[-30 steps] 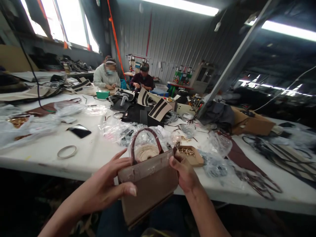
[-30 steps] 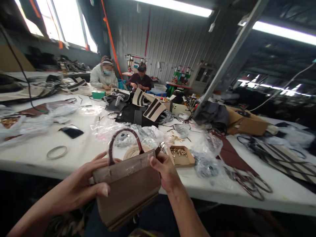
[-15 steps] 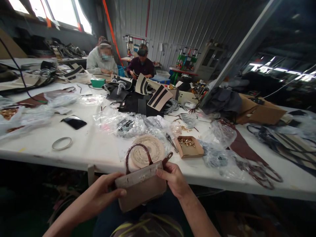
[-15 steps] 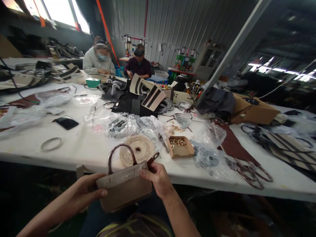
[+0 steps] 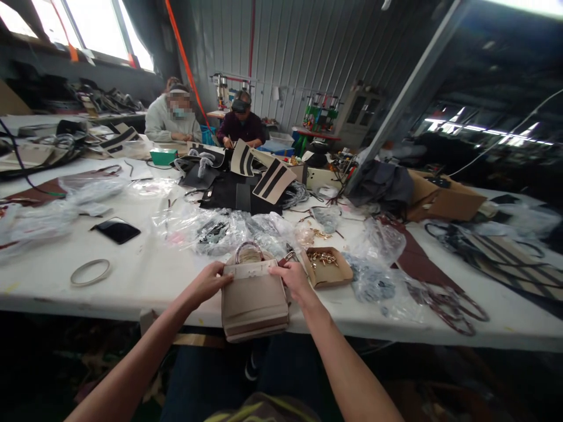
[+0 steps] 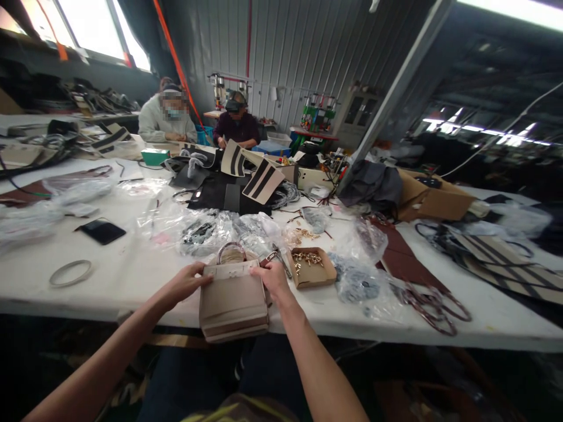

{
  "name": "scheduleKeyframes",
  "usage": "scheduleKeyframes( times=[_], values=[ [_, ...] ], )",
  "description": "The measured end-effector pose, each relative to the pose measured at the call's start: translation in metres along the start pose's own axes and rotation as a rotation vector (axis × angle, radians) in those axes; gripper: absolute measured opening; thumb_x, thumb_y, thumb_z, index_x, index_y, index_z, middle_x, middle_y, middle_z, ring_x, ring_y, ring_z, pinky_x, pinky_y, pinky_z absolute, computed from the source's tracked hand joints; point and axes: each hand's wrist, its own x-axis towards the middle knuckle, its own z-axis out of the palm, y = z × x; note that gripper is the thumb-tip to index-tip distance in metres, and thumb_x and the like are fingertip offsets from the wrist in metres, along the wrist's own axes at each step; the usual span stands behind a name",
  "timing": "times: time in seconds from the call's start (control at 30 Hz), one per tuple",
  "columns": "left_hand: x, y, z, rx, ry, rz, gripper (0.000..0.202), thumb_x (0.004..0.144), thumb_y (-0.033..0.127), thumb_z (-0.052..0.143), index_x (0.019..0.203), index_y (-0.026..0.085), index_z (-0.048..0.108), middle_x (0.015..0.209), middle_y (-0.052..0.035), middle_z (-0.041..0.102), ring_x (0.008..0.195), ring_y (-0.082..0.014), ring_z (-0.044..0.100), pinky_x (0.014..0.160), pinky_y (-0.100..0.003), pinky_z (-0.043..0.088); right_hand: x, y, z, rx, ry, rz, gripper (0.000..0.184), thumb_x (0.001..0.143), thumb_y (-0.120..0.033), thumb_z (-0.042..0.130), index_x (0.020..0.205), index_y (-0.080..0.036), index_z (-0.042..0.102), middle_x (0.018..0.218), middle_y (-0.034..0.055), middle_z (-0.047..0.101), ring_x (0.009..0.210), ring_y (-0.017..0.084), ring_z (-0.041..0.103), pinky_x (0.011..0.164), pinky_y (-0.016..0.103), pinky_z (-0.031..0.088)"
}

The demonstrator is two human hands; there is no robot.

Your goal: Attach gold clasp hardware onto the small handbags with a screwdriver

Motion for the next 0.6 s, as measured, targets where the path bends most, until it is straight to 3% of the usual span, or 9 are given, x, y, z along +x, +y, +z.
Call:
scheduleKeyframes(
  times=[0.1,0.23,0.37,0.5,0.6],
  values=[
    [0.006,-0.01,0.005,0.017,0.056,0.039,0.038,0.078,0.056,0.067,0.083,0.019,0.077,0.105,-0.0109,0.072,0.107,-0.0343,0.067,0.096,-0.043,0.052,0.006,0.009,-0.001,-0.063,-0.006,0.048,0.029,0.064,-0.045,0.086,0.064,-0.018,0.076,0.061,-0.0015,0.065,0.06,0.016,0.056,0.055,0.027,0.038],
    [0.013,-0.019,0.017,0.068,0.141,0.001,0.032,0.077,0.048,0.069,0.082,0.018,0.078,0.106,-0.0121,0.067,0.104,-0.0327,0.065,0.099,-0.045,0.054,0.011,0.007,-0.002,-0.266,-0.009,-0.015,0.027,0.07,-0.045,0.081,0.066,-0.018,0.078,0.06,-0.0012,0.063,0.063,0.018,0.059,0.057,0.028,0.036],
    [0.018,-0.03,0.032,-0.034,0.219,-0.051,0.044,0.077,0.042,0.075,0.112,0.018,0.082,0.12,-0.0124,0.066,0.107,-0.0307,0.066,0.102,-0.045,0.055,0.016,0.004,-0.002,-0.554,0.058,-0.152,0.025,0.075,-0.045,0.077,0.077,-0.02,0.079,0.076,0.0033,0.072,0.076,0.022,0.066,0.067,0.029,0.044],
    [0.013,-0.037,0.034,-0.123,0.238,-0.062,0.047,0.081,0.041,0.074,0.121,0.018,0.08,0.123,-0.0117,0.068,0.107,-0.0289,0.066,0.102,-0.044,0.055,0.022,0.02,-0.004,-0.376,0.012,-0.086,0.056,0.07,-0.053,0.082,0.115,-0.02,0.078,0.097,0.0064,0.079,0.089,0.027,0.074,0.078,0.032,0.056],
    [0.003,-0.034,0.033,-0.137,0.254,-0.077,0.045,0.08,0.036,0.077,0.121,0.02,0.081,0.115,-0.0095,0.072,0.101,-0.0265,0.066,0.1,-0.041,0.055,0.021,0.035,-0.014,-0.293,-0.016,-0.071,0.078,0.071,-0.067,0.083,0.13,-0.018,0.073,0.103,0.0103,0.081,0.094,0.031,0.077,0.085,0.039,0.06]
  ],
)
